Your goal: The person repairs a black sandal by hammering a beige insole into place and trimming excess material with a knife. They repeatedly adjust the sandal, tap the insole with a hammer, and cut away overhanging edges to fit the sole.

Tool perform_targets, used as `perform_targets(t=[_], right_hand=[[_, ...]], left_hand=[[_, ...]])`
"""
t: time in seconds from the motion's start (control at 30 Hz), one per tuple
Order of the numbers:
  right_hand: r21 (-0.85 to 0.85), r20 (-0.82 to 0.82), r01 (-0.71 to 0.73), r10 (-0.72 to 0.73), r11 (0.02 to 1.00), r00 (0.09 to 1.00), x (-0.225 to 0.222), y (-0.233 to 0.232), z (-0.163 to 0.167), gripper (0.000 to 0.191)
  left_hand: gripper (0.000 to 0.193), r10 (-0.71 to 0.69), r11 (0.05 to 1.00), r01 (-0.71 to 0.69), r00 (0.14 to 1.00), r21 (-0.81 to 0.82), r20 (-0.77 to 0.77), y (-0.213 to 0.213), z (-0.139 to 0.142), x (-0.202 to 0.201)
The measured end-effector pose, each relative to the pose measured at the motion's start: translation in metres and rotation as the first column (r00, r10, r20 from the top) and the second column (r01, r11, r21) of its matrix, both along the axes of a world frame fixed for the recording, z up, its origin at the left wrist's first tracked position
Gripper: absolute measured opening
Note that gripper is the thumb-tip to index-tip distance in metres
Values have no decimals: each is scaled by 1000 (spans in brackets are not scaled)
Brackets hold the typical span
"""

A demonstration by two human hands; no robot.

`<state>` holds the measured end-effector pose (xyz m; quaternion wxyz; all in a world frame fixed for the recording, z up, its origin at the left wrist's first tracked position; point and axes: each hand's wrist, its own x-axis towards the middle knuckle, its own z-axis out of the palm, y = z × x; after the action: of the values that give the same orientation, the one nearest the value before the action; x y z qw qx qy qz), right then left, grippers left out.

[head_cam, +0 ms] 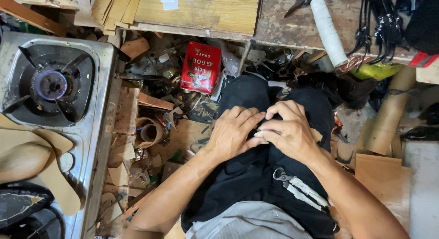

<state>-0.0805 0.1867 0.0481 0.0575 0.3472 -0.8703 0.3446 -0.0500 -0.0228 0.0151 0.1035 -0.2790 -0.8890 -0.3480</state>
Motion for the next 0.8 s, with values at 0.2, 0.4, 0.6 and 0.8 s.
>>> perform_targets(t=[0.2,0.4,0.6,0.8], right_hand=[[52,459,192,-194,980,867,-14,-2,-12,57],[310,621,80,-266,947,737,-35,-8,-6,48],[183,506,32,-121,983,854,-51,-2,10,44],[164,-148,405,-383,900,912,-106,38,30,34]], left_hand=[[70,22,999,-22,1000,28,0,4,-5,5],[66,28,998,-27,1000,53,-15,8,-11,10],[63,37,996,-33,998,78,-53,11,-3,-12],[62,91,991,-102,988,82,128,19,-1,-35]])
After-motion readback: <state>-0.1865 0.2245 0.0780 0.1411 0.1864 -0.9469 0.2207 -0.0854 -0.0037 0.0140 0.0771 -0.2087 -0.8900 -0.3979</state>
